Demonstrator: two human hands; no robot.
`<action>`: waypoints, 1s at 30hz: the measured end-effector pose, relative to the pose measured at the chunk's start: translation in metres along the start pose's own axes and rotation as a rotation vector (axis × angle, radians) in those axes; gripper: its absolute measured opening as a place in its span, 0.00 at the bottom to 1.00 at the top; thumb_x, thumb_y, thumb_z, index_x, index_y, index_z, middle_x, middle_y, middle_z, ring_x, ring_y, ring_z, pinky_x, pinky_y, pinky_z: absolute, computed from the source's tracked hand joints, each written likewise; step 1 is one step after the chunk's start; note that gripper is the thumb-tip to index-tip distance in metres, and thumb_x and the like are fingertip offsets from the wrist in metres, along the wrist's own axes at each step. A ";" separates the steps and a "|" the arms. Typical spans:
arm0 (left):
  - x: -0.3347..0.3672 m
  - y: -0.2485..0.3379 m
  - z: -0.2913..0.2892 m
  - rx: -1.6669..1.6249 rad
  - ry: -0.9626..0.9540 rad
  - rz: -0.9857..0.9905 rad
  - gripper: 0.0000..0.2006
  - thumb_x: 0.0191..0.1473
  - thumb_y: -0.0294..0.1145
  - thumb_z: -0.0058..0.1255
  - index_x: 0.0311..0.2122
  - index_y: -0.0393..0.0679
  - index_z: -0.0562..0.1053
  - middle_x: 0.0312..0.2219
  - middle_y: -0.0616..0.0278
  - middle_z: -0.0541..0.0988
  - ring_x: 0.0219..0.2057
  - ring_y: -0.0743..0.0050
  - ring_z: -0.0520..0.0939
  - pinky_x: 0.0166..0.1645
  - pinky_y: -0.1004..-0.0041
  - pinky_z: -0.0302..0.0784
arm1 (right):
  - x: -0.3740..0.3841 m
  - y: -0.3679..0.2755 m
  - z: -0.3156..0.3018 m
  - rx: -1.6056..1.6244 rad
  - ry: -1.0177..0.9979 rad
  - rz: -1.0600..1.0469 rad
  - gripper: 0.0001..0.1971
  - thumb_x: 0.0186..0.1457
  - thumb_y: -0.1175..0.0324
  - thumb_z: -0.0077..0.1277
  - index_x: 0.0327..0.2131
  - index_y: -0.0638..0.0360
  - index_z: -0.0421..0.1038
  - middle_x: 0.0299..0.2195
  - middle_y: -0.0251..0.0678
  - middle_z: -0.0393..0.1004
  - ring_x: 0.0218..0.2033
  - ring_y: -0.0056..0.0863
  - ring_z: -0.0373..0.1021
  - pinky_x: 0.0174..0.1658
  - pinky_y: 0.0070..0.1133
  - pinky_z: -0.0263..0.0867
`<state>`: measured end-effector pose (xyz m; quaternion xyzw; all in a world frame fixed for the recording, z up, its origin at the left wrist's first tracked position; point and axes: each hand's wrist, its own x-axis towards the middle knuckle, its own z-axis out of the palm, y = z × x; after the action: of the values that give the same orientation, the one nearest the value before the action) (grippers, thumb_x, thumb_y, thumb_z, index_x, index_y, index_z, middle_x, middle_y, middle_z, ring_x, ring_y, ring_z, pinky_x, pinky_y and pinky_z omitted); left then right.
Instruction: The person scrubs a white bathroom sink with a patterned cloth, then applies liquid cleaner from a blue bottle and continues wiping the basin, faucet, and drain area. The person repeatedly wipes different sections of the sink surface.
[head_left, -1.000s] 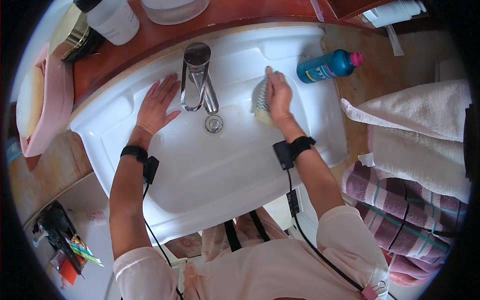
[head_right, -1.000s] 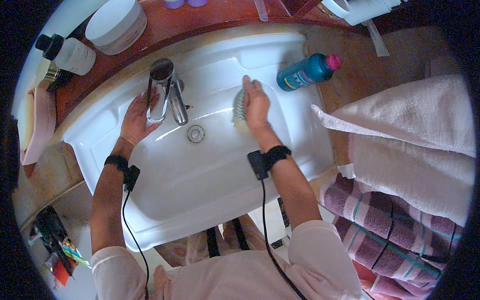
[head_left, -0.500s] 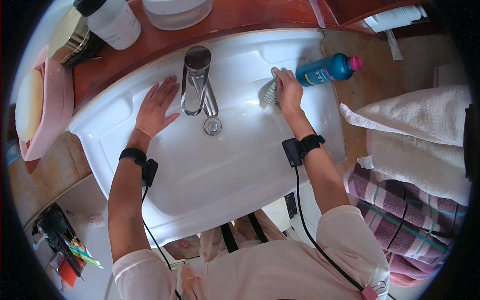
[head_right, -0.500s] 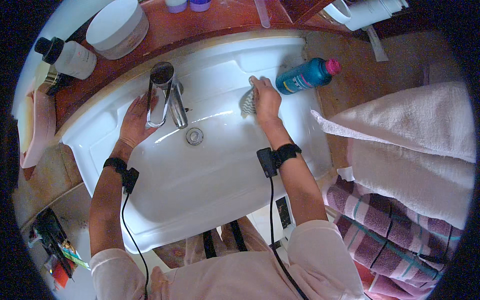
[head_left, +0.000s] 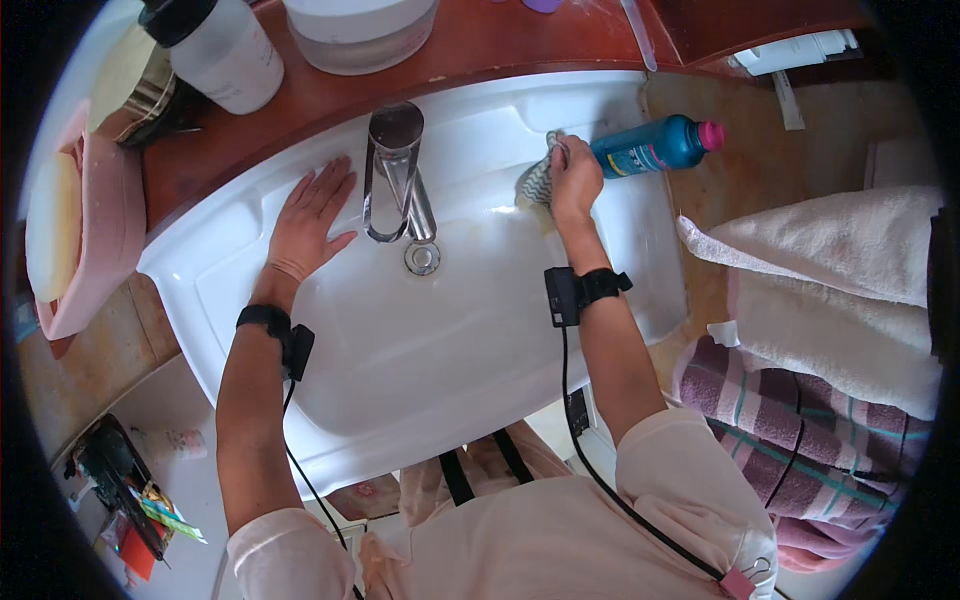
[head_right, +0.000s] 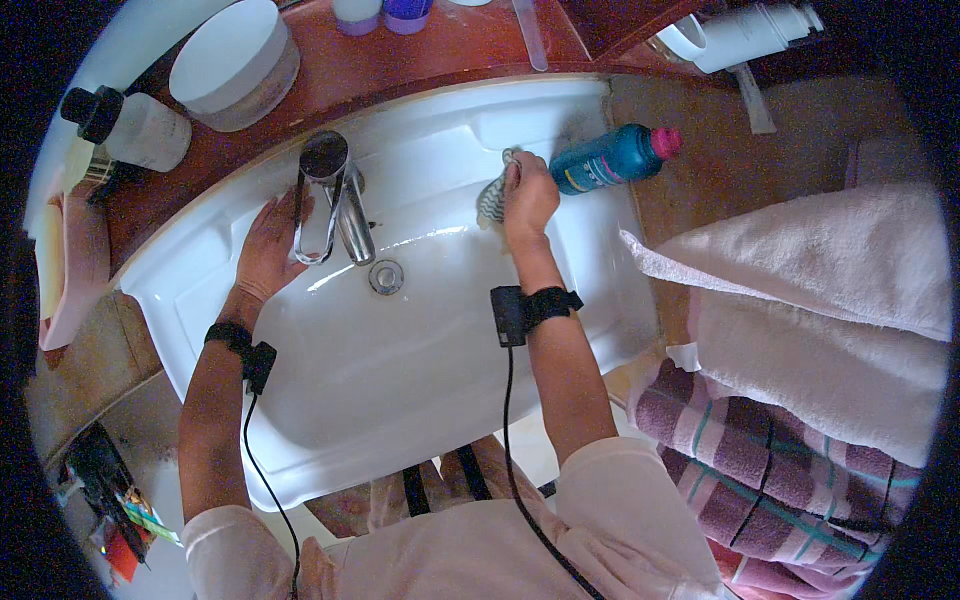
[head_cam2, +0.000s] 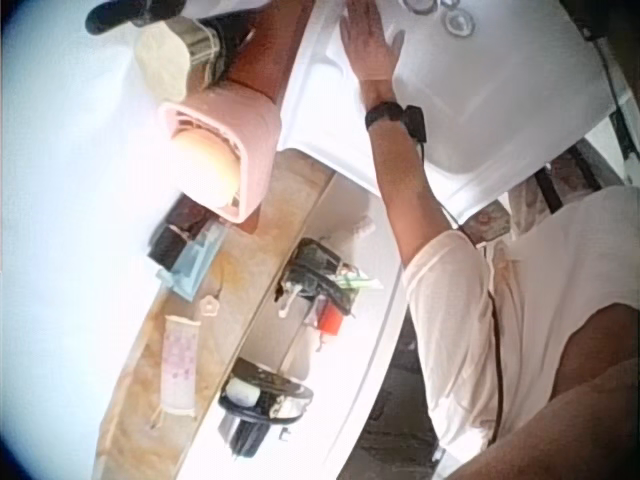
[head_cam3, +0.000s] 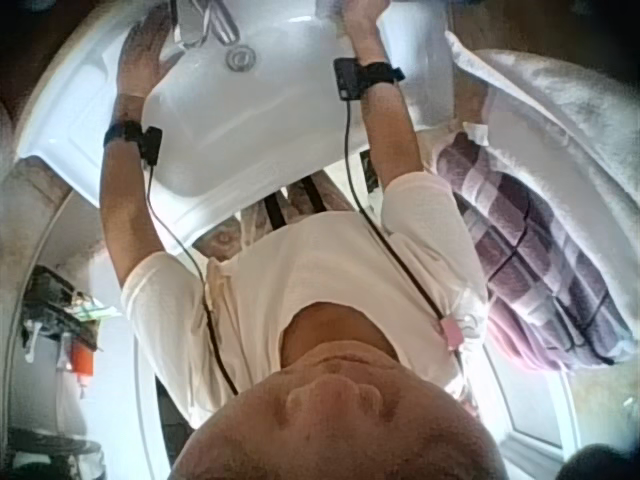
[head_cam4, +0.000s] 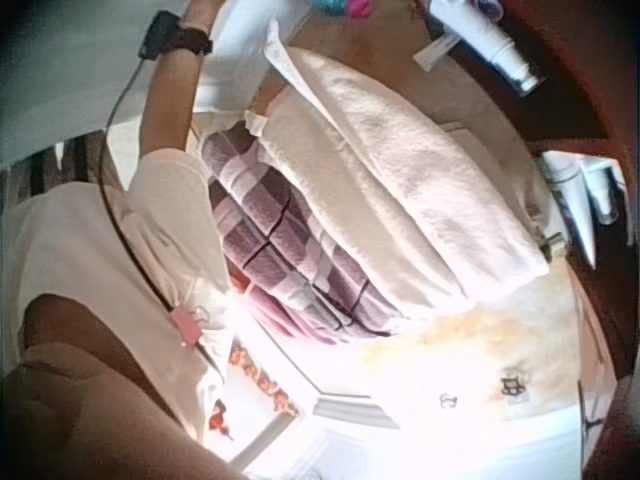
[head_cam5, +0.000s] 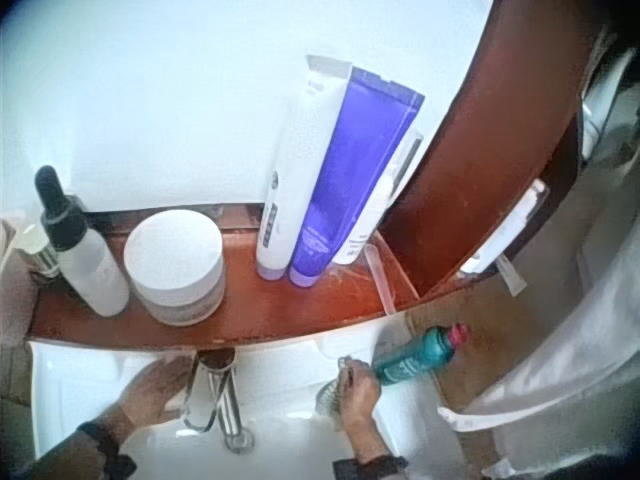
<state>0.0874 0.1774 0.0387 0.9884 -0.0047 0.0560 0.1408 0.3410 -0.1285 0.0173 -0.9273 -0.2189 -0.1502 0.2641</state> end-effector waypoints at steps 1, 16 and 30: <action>0.000 0.000 0.000 0.013 0.001 0.011 0.42 0.40 0.40 0.65 0.62 0.44 0.61 0.65 0.59 0.60 0.66 0.65 0.60 0.70 0.62 0.52 | 0.000 0.001 0.000 0.000 0.022 -0.015 0.08 0.52 0.71 0.55 0.38 0.57 0.75 0.36 0.44 0.77 0.36 0.47 0.74 0.39 0.33 0.70; -0.003 -0.001 0.005 0.048 -0.002 0.002 0.43 0.39 0.37 0.64 0.63 0.42 0.60 0.65 0.57 0.59 0.67 0.64 0.58 0.70 0.62 0.51 | 0.001 -0.017 0.002 0.118 -0.061 -0.069 0.07 0.54 0.70 0.55 0.37 0.57 0.74 0.34 0.45 0.77 0.34 0.49 0.74 0.37 0.33 0.70; -0.001 -0.001 0.000 0.037 0.014 0.020 0.42 0.41 0.40 0.64 0.62 0.43 0.61 0.65 0.58 0.60 0.66 0.65 0.59 0.69 0.62 0.53 | 0.017 -0.011 -0.005 0.048 -0.081 0.039 0.06 0.52 0.71 0.58 0.35 0.55 0.75 0.29 0.45 0.78 0.31 0.44 0.76 0.35 0.30 0.71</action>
<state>0.0861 0.1780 0.0388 0.9904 -0.0127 0.0645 0.1219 0.3493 -0.1174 0.0321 -0.9300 -0.2149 -0.1022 0.2802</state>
